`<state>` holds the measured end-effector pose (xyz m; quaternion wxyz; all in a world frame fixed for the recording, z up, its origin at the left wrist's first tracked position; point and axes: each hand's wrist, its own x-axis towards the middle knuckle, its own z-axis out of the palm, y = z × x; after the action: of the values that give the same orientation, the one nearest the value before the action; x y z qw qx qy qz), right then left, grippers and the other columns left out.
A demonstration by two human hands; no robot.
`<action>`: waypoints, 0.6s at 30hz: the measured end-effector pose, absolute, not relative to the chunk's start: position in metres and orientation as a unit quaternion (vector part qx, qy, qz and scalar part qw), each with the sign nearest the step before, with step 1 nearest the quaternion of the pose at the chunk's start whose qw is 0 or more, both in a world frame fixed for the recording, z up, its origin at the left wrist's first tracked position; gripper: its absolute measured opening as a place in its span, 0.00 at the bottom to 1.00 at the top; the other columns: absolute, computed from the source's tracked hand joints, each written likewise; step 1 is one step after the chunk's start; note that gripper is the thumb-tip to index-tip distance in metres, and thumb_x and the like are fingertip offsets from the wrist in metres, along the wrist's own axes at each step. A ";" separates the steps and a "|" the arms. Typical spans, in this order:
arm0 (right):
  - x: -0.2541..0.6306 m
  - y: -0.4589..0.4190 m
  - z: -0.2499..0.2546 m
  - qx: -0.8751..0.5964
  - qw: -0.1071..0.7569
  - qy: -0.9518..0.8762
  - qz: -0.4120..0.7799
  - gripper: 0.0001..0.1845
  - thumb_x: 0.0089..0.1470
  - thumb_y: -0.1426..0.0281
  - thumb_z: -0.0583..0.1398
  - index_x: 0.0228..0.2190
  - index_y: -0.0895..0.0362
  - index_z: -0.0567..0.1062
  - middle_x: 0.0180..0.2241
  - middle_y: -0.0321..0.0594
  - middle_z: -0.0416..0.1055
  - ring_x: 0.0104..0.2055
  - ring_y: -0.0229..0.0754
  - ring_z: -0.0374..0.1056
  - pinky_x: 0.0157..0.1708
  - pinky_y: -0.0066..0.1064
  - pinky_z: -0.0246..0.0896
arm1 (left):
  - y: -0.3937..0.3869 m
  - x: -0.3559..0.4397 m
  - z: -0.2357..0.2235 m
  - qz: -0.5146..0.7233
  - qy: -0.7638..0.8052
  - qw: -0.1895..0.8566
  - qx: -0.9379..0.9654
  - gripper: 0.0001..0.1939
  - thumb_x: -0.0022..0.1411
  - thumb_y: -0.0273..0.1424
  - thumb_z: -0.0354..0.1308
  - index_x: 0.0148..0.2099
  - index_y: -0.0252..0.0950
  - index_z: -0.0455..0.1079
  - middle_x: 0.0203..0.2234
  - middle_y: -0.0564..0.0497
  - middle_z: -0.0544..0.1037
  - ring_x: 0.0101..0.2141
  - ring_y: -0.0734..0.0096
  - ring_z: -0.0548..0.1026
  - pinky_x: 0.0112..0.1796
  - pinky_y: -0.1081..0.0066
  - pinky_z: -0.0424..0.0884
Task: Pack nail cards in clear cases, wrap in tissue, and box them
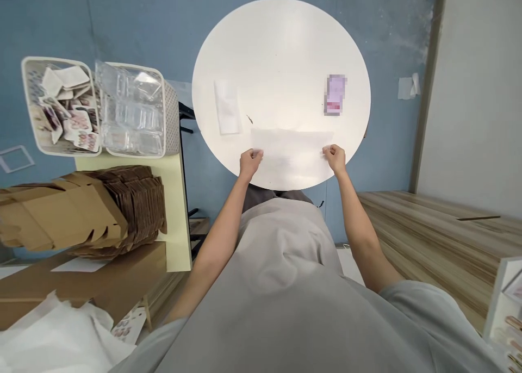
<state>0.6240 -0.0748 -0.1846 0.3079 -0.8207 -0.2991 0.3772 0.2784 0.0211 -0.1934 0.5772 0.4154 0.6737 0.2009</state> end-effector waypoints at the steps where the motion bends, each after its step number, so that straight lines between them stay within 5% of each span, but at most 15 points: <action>1: 0.626 -0.073 -0.190 -0.825 0.308 -0.288 0.377 0.20 0.59 0.50 0.68 0.31 0.52 0.74 0.30 0.37 0.79 0.33 0.42 0.72 0.39 0.36 0.70 | 0.022 0.282 -0.196 0.190 0.670 0.595 0.400 0.06 0.64 0.34 0.69 0.41 0.37 0.80 0.39 0.46 0.86 0.40 0.63 0.83 0.49 0.60 0.82; 6: 0.631 -0.070 -0.211 -0.839 0.321 -0.217 0.382 0.13 0.62 0.56 0.64 0.35 0.53 0.75 0.34 0.38 0.80 0.35 0.42 0.77 0.42 0.35 0.71 | 0.030 0.295 -0.203 0.154 0.649 0.659 0.347 0.08 0.69 0.35 0.67 0.46 0.36 0.78 0.44 0.42 0.87 0.42 0.64 0.84 0.51 0.61 0.82; 11: 0.638 -0.077 -0.219 -0.873 0.268 -0.215 0.347 0.09 0.63 0.62 0.61 0.33 0.52 0.75 0.29 0.34 0.75 0.34 0.43 0.72 0.42 0.36 0.68 | 0.031 0.309 -0.205 0.098 0.645 0.684 0.327 0.16 0.79 0.41 0.55 0.57 0.37 0.76 0.41 0.41 0.86 0.43 0.59 0.85 0.49 0.60 0.81; 15: 0.641 -0.084 -0.216 -0.901 0.217 -0.224 0.302 0.10 0.64 0.65 0.60 0.29 0.52 0.71 0.26 0.32 0.68 0.34 0.43 0.66 0.42 0.35 0.63 | 0.020 0.327 -0.207 -0.026 0.659 0.586 0.471 0.27 0.69 0.28 0.65 0.68 0.35 0.71 0.41 0.39 0.86 0.49 0.45 0.84 0.54 0.52 0.77; 18: 0.641 -0.087 -0.212 -0.903 0.210 -0.228 0.296 0.11 0.65 0.66 0.59 0.29 0.52 0.70 0.26 0.32 0.66 0.34 0.43 0.64 0.41 0.35 0.61 | 0.007 0.342 -0.209 -0.051 0.675 0.500 0.540 0.24 0.71 0.27 0.61 0.67 0.37 0.71 0.51 0.33 0.83 0.57 0.36 0.81 0.59 0.47 0.72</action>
<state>0.6406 -0.0874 -0.2121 0.2101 -0.9034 -0.2285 0.2957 0.3417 0.0069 -0.2091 0.5000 0.5401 0.6751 -0.0505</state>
